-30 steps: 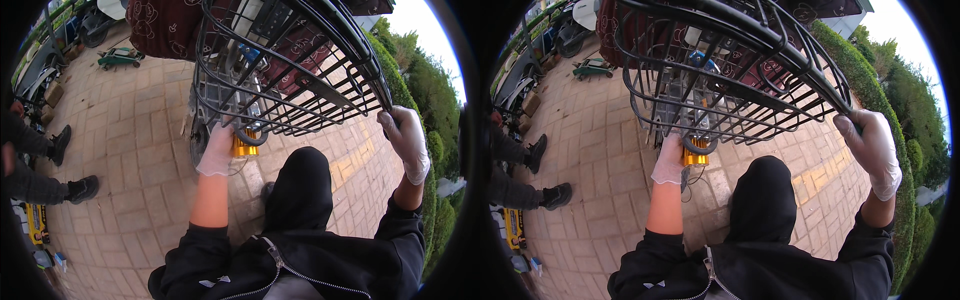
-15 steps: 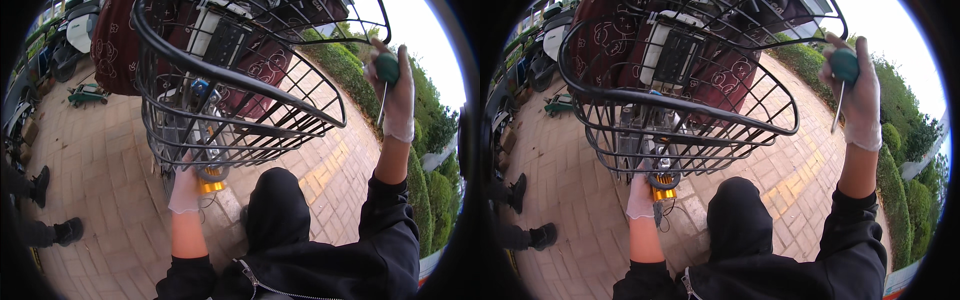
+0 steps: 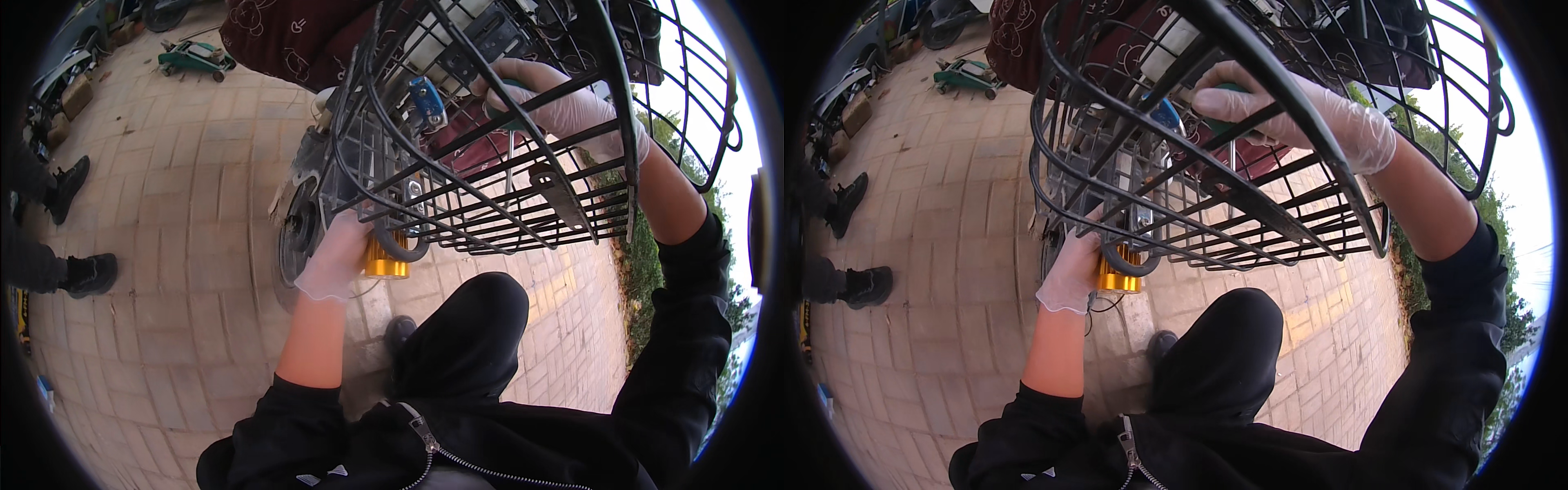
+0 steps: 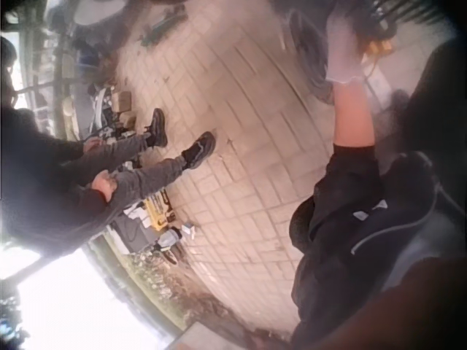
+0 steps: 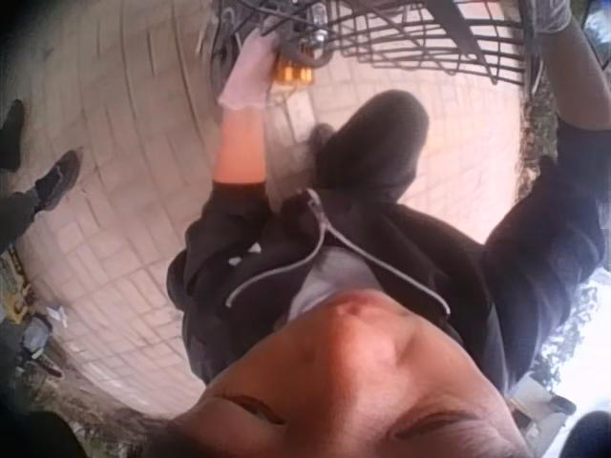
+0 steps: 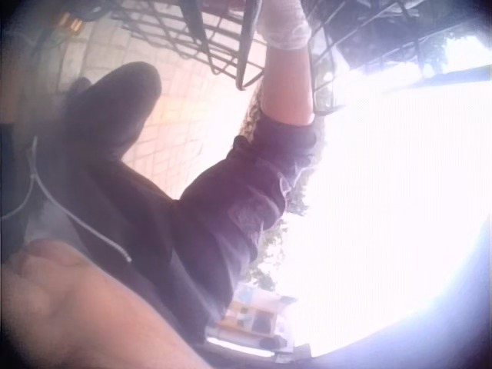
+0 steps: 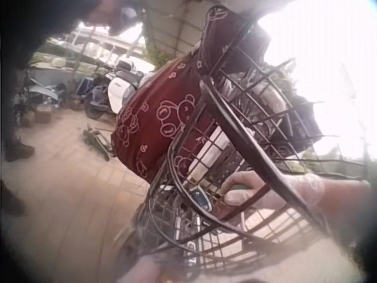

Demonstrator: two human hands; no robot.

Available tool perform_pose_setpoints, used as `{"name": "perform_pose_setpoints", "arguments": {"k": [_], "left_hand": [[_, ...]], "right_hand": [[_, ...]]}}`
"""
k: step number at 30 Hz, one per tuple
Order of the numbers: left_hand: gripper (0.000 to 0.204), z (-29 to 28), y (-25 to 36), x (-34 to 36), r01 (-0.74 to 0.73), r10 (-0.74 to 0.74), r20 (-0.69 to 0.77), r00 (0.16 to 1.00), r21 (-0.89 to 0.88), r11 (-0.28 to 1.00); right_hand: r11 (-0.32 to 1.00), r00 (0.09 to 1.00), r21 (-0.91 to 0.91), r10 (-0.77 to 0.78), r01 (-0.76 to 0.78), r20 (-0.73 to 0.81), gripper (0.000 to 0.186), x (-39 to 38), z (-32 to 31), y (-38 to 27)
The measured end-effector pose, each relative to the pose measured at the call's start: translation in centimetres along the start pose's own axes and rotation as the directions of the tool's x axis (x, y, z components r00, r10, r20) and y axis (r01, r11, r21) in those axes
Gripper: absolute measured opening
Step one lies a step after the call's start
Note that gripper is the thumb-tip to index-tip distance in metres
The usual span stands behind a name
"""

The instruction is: The person installs a gold-colored front light onto the front basket of a scooter. They position the light, thread a wire through the basket, and use a screwdriver to tighten the mounting screws. The person then connects the light's wire to the scooter's wiring harness.

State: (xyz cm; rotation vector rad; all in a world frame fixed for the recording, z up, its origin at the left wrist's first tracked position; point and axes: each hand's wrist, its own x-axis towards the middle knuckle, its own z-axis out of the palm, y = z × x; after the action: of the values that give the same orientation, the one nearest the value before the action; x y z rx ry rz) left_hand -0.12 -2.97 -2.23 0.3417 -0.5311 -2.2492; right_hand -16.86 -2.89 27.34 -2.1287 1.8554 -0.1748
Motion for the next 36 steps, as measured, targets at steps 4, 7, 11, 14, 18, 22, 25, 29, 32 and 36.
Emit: {"name": "perform_pose_setpoints", "arguments": {"k": [4,7,11,14,18,22,25,29,32,36], "left_hand": [[0.041,-0.1,0.0,0.1,0.012,-0.012,0.029,1.000,-0.015,1.000],[0.040,0.3,0.1,0.0,0.007,-0.007,0.002,1.000,-0.024,1.000],[0.039,0.4,-0.1,-0.1,-0.007,0.007,0.014,1.000,-0.015,1.000],[0.040,0.1,-0.1,0.1,-0.022,0.025,0.063,0.998,-0.039,0.999],[0.040,0.1,0.1,0.1,0.017,-0.014,0.044,0.999,-0.056,0.998],[0.039,0.8,0.4,-0.3,0.039,-0.041,-0.017,0.999,-0.069,0.997],[0.037,1.1,0.5,-0.4,0.038,-0.038,-0.057,0.998,-0.008,0.999],[0.036,0.5,0.3,-0.1,-0.019,0.020,0.042,0.999,-0.025,1.000],[0.038,0.0,-0.1,0.1,-0.049,0.052,0.091,0.995,-0.028,0.998],[0.038,-0.4,-0.4,0.3,-0.078,0.078,0.084,0.993,0.000,0.997]], "right_hand": [[0.992,0.969,0.063,-0.117,0.105,0.217,0.044,-1.8,1.6,0.7],[0.983,0.973,0.169,-0.112,0.077,0.204,0.042,-2.8,2.2,0.5],[0.980,0.962,0.077,-0.196,0.184,0.191,0.040,-3.3,2.6,-0.4],[0.965,0.951,-0.008,-0.258,0.263,0.169,0.040,-3.2,3.1,-0.8],[0.914,0.907,0.033,-0.405,0.404,0.118,0.041,-3.4,3.5,0.1],[0.913,0.901,0.022,-0.406,0.408,0.150,0.042,-2.9,3.5,2.0],[0.934,0.916,0.017,-0.353,0.356,0.193,0.042,-2.7,3.4,2.0],[0.910,0.870,0.059,-0.410,0.410,0.272,0.039,-2.6,2.6,-0.3],[0.820,0.752,0.124,-0.565,0.559,0.341,0.037,-2.1,2.4,-1.8],[0.997,0.978,-0.015,-0.074,0.078,0.195,0.041,-2.5,3.1,-2.0]]}}
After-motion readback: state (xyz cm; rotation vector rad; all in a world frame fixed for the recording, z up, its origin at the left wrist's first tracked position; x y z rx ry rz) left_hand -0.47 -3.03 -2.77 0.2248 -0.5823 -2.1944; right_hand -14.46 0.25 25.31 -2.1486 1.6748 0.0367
